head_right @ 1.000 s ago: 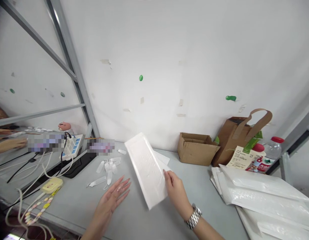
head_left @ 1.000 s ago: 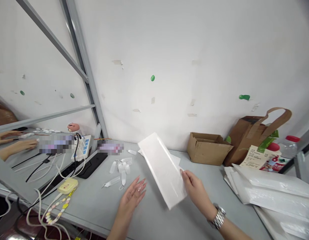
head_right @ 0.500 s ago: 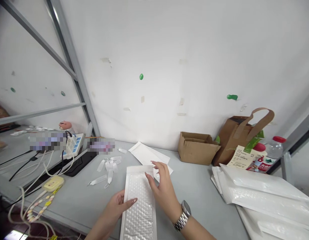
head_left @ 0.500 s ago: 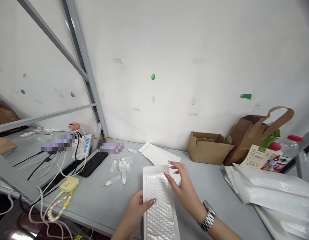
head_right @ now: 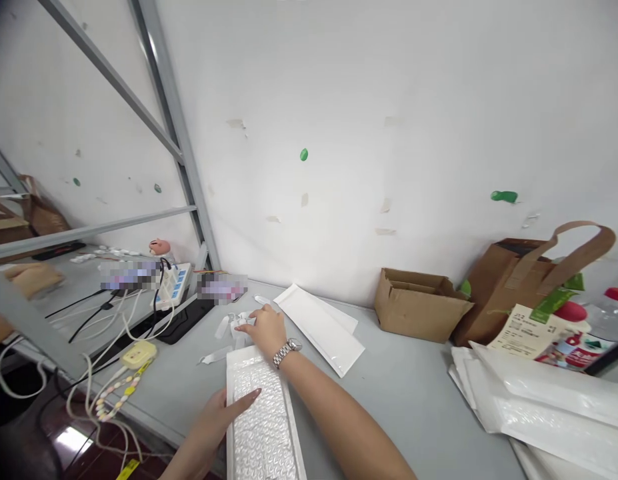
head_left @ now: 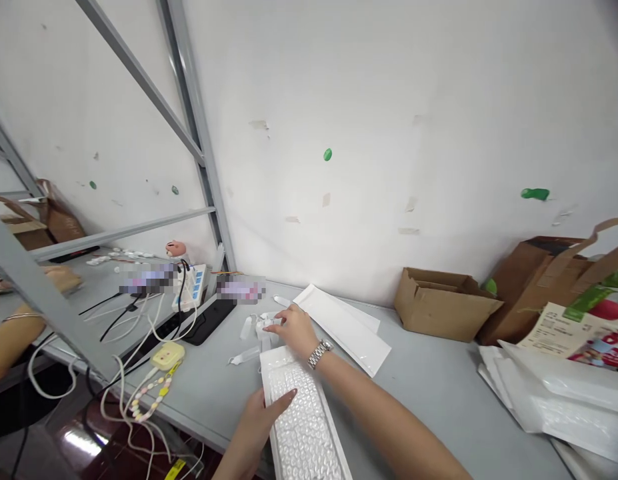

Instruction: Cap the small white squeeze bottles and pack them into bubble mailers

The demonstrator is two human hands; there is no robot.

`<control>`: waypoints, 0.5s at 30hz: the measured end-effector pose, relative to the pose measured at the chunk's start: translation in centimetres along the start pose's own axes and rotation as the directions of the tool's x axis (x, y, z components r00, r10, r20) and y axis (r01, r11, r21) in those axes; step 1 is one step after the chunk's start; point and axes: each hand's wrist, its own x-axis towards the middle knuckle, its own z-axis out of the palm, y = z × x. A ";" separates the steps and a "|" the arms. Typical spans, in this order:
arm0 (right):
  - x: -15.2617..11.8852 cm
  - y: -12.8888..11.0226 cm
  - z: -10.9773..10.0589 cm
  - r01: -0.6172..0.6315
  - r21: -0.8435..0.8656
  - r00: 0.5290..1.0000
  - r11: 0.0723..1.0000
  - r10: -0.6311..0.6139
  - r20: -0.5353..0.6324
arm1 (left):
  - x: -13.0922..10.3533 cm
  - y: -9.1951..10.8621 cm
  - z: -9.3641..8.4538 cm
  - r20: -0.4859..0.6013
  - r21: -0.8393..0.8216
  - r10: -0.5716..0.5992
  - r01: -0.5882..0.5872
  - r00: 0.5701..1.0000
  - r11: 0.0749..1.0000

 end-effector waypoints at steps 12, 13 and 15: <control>-3.6 -0.6 -5.5 0.170 0.296 0.925 0.940 -0.049 -0.376 | 1.2 -0.9 -0.1 0.010 -0.004 -0.015 0.015 1.000 1.000; -4.2 -0.8 -6.5 0.170 0.366 0.925 0.915 -0.020 -0.380 | 1.3 -1.0 0.0 -0.006 -0.002 -0.013 0.013 1.000 1.000; -5.5 -1.1 -8.1 0.134 0.455 0.946 0.881 0.022 -0.322 | 1.4 -0.9 0.4 -0.001 -0.003 0.005 -0.005 1.000 1.000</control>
